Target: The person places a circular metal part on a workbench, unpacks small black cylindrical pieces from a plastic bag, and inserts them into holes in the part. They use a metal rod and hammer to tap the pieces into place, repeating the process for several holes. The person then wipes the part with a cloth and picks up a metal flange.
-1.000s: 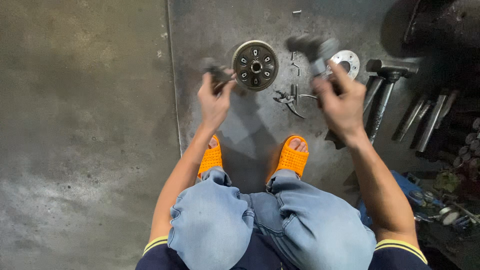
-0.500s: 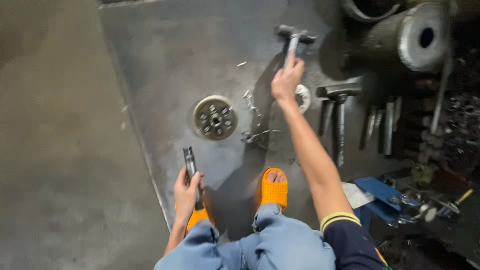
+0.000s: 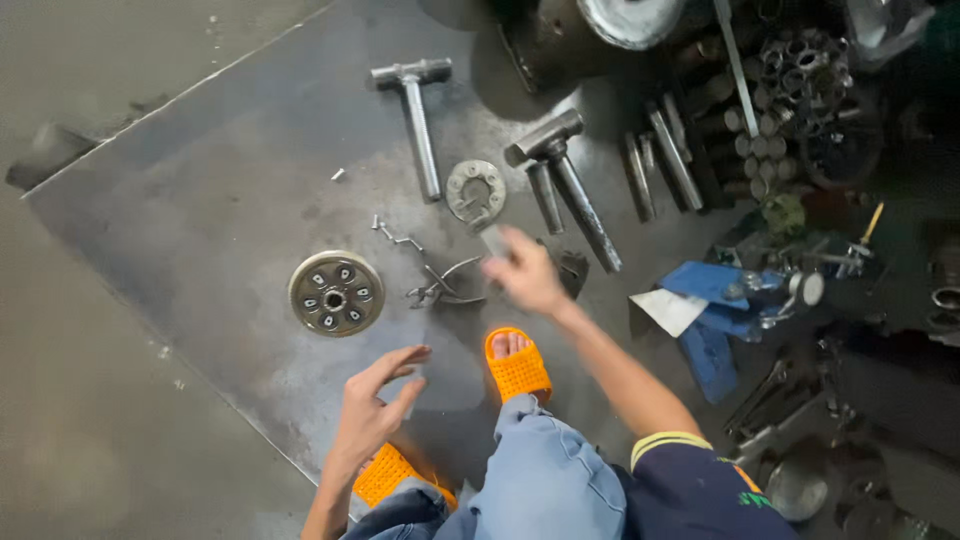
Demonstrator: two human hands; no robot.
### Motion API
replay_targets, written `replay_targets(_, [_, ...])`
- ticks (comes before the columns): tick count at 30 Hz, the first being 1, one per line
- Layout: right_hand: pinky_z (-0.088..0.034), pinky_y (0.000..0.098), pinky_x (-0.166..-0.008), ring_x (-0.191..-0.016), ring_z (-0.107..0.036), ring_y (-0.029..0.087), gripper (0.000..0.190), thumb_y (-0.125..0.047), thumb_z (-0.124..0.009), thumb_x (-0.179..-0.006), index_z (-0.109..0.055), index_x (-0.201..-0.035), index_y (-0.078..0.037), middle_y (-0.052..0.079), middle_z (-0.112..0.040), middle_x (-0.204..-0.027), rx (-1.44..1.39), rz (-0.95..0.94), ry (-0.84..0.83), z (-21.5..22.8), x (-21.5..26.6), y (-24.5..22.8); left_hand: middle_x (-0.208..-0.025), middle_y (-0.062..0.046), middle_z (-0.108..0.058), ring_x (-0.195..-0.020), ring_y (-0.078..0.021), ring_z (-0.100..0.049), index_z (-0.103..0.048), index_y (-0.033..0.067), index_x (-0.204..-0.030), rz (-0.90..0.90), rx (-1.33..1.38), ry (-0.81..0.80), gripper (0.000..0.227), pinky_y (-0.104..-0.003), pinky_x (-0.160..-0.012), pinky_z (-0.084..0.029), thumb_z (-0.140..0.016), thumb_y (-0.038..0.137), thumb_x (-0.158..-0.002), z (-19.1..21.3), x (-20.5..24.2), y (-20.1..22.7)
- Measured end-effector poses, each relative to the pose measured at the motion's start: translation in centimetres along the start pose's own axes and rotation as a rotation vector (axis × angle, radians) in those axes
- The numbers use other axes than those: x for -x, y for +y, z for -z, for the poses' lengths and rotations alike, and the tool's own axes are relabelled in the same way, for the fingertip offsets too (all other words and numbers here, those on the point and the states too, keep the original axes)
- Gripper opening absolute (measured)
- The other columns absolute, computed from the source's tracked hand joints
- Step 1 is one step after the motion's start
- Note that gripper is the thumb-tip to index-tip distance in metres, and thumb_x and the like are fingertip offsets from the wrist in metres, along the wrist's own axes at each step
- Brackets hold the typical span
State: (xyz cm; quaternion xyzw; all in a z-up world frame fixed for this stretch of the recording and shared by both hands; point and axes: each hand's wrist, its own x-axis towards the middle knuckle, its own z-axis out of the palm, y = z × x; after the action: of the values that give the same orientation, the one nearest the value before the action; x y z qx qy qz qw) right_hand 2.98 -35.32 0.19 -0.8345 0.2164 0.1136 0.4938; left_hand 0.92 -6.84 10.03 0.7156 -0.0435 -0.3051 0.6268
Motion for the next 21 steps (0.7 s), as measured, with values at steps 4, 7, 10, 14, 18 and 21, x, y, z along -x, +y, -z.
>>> replay_targets(4, [-0.041, 0.0475, -0.103, -0.119, -0.056, 0.04, 0.052, -0.016, -0.06, -0.084, -0.053, -0.129, 0.01, 0.028, -0.058, -0.128, 0.348, 0.183, 0.371, 9.6, -6.4, 5.5, -0.106, -0.006, -0.076, -0.099, -0.0159, -0.072, -0.069, 0.0055, -0.111, 0.073, -0.033, 0.1, 0.026, -0.028, -0.082, -0.059, -0.063, 0.008, -0.086, 0.3, 1.4, -3.5])
replay_targets(7, [-0.041, 0.0497, -0.088, -0.097, -0.052, 0.049, 0.054, -0.001, -0.049, -0.085, -0.042, -0.138, 0.007, 0.037, -0.051, -0.107, 0.745, 0.075, 0.372, 13.9, -9.7, 6.7, -0.105, -0.009, -0.076, -0.097, -0.0179, -0.073, -0.069, 0.0019, -0.108, 0.275, 0.082, 0.209, 0.023, -0.028, -0.079, -0.057, -0.059, 0.014, -0.09, 0.0, 2.8, -7.3])
replay_targets(10, [-0.048, 0.0586, -0.088, -0.103, -0.058, 0.053, 0.056, 0.006, -0.066, -0.085, -0.049, -0.138, -0.003, 0.034, -0.053, -0.111, 0.877, -0.003, 0.365, 13.8, -9.6, 8.0, -0.098, -0.019, -0.074, -0.092, -0.0311, -0.072, -0.068, -0.0035, -0.109, 0.148, 0.066, 0.334, 0.02, -0.04, -0.075, -0.059, -0.06, 0.005, -0.094, 0.2, 3.8, -11.8])
replay_targets(14, [-0.04, 0.0574, -0.093, -0.108, -0.053, 0.051, 0.044, -0.018, -0.07, -0.091, -0.056, -0.127, 0.004, 0.034, -0.053, -0.115, 0.772, 0.293, 0.337, 9.2, -3.5, 7.0, -0.098, -0.016, -0.072, -0.091, -0.0324, -0.07, -0.069, 0.0002, -0.11, 0.017, -0.235, 0.52, 0.021, -0.041, -0.075, -0.057, -0.068, 0.005, -0.089, 1.7, 3.8, -12.2])
replay_targets(18, [-0.042, 0.0613, -0.094, -0.112, -0.051, 0.055, 0.085, -0.027, -0.076, -0.081, -0.03, -0.144, 0.007, 0.036, -0.045, -0.128, 0.799, 0.068, -0.05, 4.1, 4.2, 5.5, -0.137, -0.03, -0.045, -0.13, -0.0444, -0.043, -0.047, -0.006, -0.135, -0.197, -0.776, 0.565, 0.081, -0.055, -0.106, -0.036, -0.086, 0.026, -0.073, 5.2, 0.6, -11.1])
replay_targets(21, [-0.05, 0.0473, -0.084, -0.098, -0.063, 0.043, 0.055, -0.01, -0.082, -0.074, -0.061, -0.125, -0.002, 0.023, -0.064, -0.105, 0.565, 0.233, 0.173, 4.7, 4.8, 10.9, -0.15, -0.031, -0.027, -0.141, -0.0448, -0.026, -0.033, -0.0045, -0.144, -0.093, -0.994, 0.495, 0.127, -0.063, -0.112, -0.022, -0.095, 0.049, -0.047, 6.4, -2.6, -11.2])
